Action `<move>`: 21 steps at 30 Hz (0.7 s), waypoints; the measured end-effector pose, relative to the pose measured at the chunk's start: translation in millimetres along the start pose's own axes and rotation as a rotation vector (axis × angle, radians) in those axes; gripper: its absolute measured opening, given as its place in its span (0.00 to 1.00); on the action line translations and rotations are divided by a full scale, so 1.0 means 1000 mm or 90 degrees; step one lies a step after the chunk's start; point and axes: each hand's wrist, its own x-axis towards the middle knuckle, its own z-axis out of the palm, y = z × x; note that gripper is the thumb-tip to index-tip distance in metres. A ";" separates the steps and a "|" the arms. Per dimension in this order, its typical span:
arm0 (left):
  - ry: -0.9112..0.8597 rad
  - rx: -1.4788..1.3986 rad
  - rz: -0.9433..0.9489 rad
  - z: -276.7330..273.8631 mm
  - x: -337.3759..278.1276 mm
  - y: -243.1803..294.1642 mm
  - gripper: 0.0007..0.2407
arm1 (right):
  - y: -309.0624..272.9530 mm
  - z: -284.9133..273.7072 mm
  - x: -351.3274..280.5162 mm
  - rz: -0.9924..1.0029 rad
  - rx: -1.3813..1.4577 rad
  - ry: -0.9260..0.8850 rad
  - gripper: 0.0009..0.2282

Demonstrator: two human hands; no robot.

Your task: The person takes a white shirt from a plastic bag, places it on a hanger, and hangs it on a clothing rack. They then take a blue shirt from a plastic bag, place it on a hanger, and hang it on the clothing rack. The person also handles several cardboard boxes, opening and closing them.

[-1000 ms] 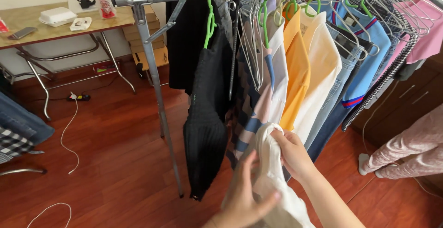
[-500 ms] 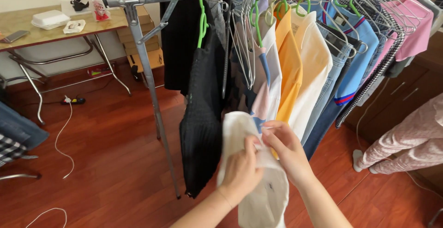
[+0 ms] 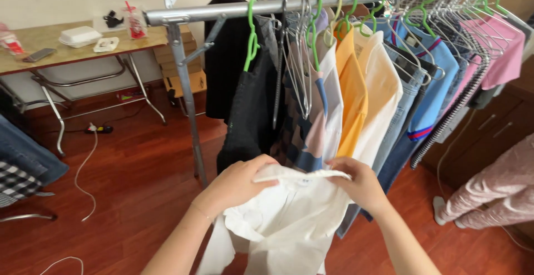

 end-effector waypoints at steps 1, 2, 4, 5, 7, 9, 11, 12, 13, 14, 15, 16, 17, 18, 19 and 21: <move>0.007 0.001 -0.004 -0.002 0.000 -0.003 0.19 | -0.037 0.000 -0.006 -0.006 0.002 -0.004 0.19; 0.036 -0.030 -0.031 -0.005 -0.001 -0.006 0.18 | -0.074 0.000 -0.011 -0.037 0.115 -0.114 0.25; 0.075 -0.062 -0.062 -0.008 -0.001 -0.011 0.17 | -0.119 0.009 -0.005 -0.074 0.227 -0.230 0.31; 0.095 -0.067 -0.085 -0.008 -0.002 -0.013 0.18 | -0.126 0.018 0.008 -0.136 0.272 -0.196 0.34; 0.121 -0.072 -0.114 -0.003 0.000 -0.020 0.20 | -0.150 0.038 0.033 -0.200 0.320 -0.171 0.38; 0.160 -0.076 -0.108 0.003 0.004 -0.032 0.21 | -0.182 0.058 0.058 -0.052 0.166 0.012 0.42; 0.184 -0.073 -0.123 0.008 0.002 -0.038 0.21 | -0.162 0.075 0.109 0.011 0.144 0.008 0.46; 0.202 -0.070 -0.133 0.010 0.003 -0.040 0.22 | -0.152 0.083 0.136 0.077 0.121 0.011 0.49; 0.206 -0.068 -0.134 0.010 -0.001 -0.039 0.22 | -0.129 0.096 0.165 0.073 0.123 0.008 0.49; 0.215 -0.082 -0.138 0.011 -0.004 -0.037 0.21 | -0.106 0.108 0.194 0.056 0.088 0.040 0.37; 0.224 -0.095 -0.142 0.012 -0.006 -0.035 0.21 | -0.083 0.120 0.223 0.037 0.054 0.073 0.28; 0.225 -0.095 -0.141 0.011 -0.008 -0.033 0.21 | -0.096 0.115 0.213 0.036 0.054 0.073 0.28; 0.190 -0.098 -0.140 0.011 -0.009 -0.032 0.20 | -0.108 0.111 0.203 0.015 0.105 0.120 0.20; 0.153 -0.101 -0.138 0.012 -0.010 -0.030 0.19 | -0.119 0.106 0.191 -0.003 0.154 0.169 0.15; 0.153 -0.102 -0.137 0.013 -0.009 -0.031 0.19 | -0.125 0.099 0.188 -0.003 0.153 0.170 0.15; 0.141 -0.114 -0.129 0.020 -0.004 -0.032 0.18 | -0.129 0.083 0.180 -0.050 0.226 0.145 0.13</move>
